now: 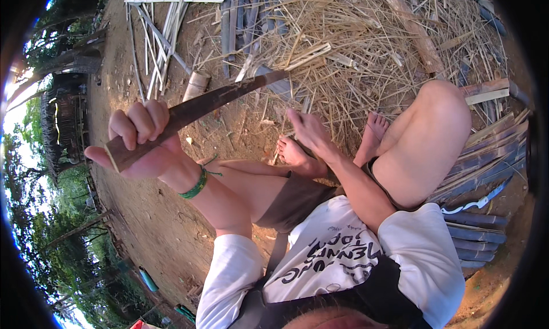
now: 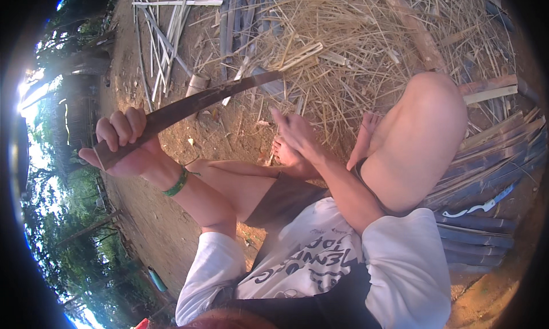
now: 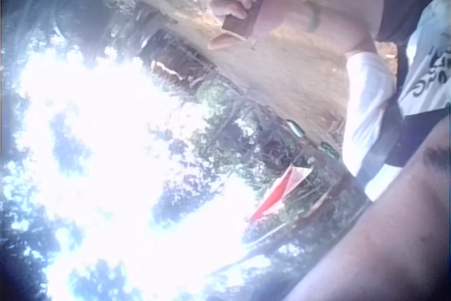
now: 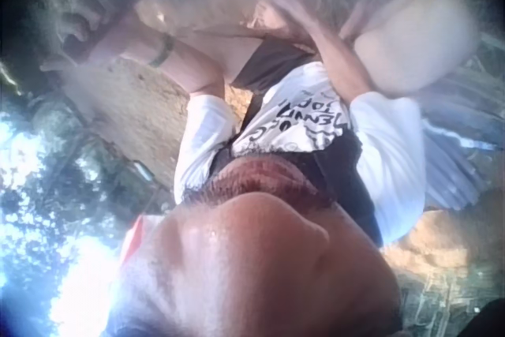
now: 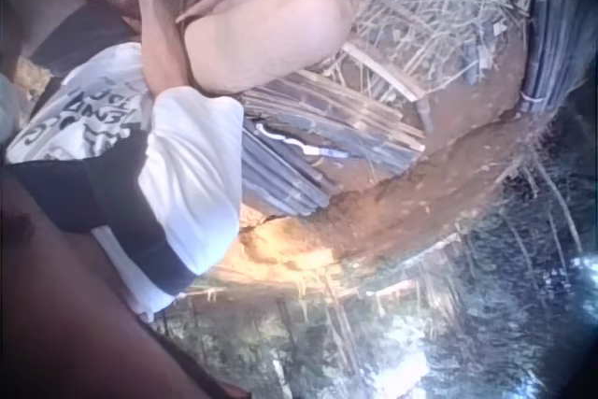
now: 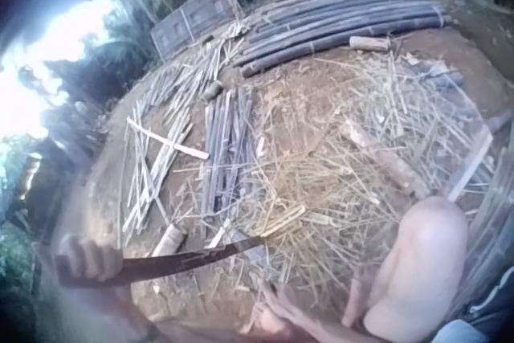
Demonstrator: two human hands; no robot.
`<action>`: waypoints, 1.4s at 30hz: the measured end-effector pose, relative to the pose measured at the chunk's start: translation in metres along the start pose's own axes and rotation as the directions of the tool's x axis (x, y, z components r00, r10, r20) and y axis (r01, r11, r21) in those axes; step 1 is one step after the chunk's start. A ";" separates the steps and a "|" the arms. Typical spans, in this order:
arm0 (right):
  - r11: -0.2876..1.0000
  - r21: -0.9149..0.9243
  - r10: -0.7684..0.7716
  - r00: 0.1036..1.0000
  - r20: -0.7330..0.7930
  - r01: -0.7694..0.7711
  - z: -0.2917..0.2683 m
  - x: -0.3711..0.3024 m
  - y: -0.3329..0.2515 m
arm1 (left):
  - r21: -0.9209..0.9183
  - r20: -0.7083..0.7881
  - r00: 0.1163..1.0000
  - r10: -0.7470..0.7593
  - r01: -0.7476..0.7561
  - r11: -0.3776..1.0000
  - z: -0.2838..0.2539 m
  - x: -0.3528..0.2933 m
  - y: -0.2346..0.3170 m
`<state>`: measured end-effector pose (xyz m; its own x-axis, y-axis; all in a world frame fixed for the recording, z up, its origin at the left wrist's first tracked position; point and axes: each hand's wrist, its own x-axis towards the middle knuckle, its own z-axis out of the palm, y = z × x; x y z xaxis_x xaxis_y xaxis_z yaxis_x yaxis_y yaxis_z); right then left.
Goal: The person scrapes a long piece of bamboo with a blade, shaving off thin layers to smooth the surface while sitting on the ground.
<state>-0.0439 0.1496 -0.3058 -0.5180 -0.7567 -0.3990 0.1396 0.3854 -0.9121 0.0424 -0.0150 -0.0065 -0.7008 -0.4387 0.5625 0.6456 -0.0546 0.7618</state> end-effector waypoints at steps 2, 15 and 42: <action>0.983 0.023 -0.185 0.982 0.044 0.184 -0.004 -0.006 -0.037 | -0.026 -0.003 1.000 -0.029 0.029 0.999 -0.002 -0.002 -0.009; 0.997 0.008 0.071 0.997 0.015 -0.071 -0.007 0.003 0.001 | -0.012 0.110 0.991 -0.071 0.073 0.997 -0.009 -0.001 -0.012; 0.984 -0.128 -0.150 0.966 -0.212 0.125 0.007 0.029 0.028 | 0.240 -0.488 0.839 0.240 -0.135 0.961 -0.011 0.015 -0.006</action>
<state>-0.0492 0.1349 -0.3436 -0.7000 -0.6766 -0.2285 -0.0350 0.3521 -0.9353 0.0315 -0.0315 -0.0060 -0.2850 -0.8190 0.4980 0.6426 0.2222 0.7332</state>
